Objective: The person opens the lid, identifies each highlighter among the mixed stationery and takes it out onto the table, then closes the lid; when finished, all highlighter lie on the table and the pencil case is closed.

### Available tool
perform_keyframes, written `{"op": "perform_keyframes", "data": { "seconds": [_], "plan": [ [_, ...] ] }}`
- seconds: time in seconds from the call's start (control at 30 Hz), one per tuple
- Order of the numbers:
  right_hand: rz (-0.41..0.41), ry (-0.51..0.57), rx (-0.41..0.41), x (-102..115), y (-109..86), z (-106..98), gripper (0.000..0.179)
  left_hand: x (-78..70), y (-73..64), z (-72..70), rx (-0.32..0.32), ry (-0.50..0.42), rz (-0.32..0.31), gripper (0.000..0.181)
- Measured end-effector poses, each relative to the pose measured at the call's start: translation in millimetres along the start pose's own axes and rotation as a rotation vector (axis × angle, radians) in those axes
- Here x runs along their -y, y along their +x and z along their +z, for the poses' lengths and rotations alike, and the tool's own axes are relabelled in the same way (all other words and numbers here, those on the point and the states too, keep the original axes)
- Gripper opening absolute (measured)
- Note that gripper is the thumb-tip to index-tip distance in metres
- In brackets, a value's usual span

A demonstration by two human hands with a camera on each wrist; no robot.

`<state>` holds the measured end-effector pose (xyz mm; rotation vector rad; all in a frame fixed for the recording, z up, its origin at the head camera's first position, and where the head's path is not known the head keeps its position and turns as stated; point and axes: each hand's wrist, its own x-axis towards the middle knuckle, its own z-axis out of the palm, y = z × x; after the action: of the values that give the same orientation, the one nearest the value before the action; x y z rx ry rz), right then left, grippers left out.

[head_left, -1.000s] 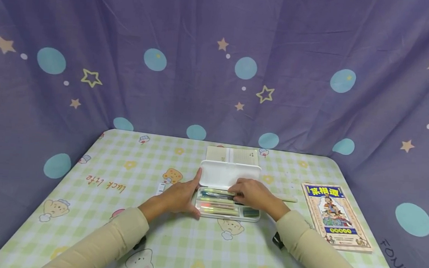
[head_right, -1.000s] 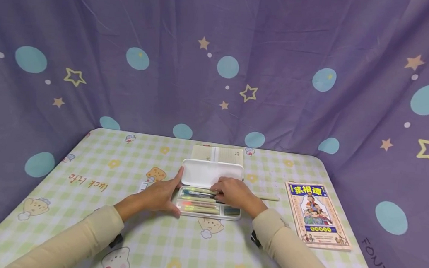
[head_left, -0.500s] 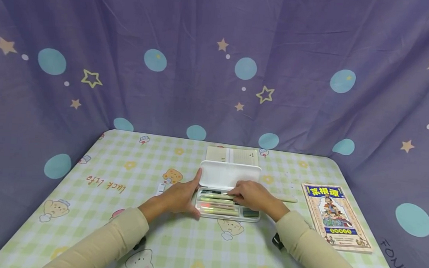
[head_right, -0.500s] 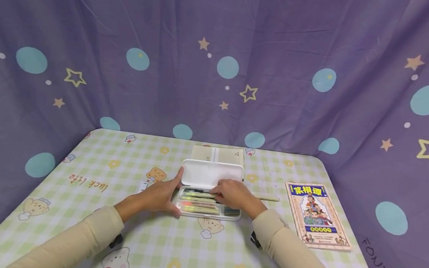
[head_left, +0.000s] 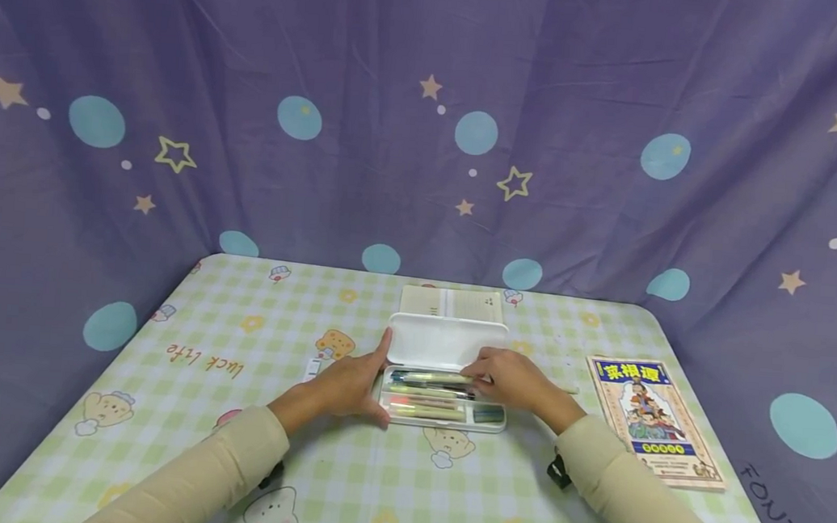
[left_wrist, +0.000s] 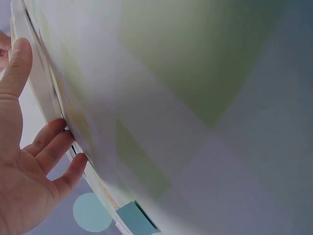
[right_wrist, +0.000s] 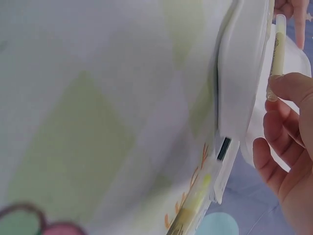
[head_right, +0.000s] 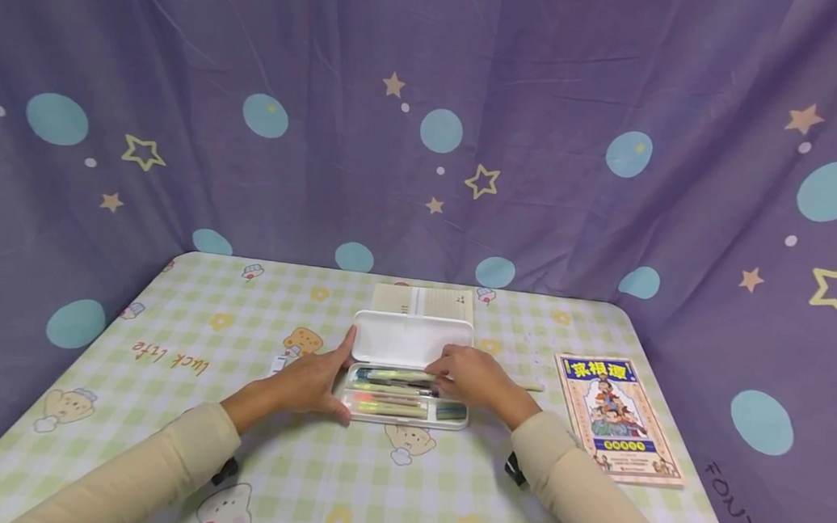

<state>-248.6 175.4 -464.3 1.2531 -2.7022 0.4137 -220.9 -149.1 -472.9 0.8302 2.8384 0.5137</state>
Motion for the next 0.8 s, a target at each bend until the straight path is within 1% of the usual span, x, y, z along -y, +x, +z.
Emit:
{"op": "perform_keyframes", "data": {
  "seconds": [0.23,0.5,0.7,0.8],
  "plan": [
    [0.0,0.007,0.0,-8.2,-10.5,-7.4,0.021,1.1,-1.5,-1.1,-0.026,-0.005,0.035,0.153],
    [0.043,0.032,-0.014,-18.3,-26.3,-18.8,0.019,1.0,-2.1,-2.4,-0.033,0.004,0.041,0.153],
    [0.071,0.041,-0.018,-28.3,-41.2,-25.7,0.02,0.8,-0.4,-0.7,-0.011,-0.012,0.02,0.153],
    [0.086,0.055,-0.032,-33.9,-49.5,-29.6,0.021,0.4,-0.1,-0.8,-0.014,-0.015,0.019,0.153]
  ]
}}
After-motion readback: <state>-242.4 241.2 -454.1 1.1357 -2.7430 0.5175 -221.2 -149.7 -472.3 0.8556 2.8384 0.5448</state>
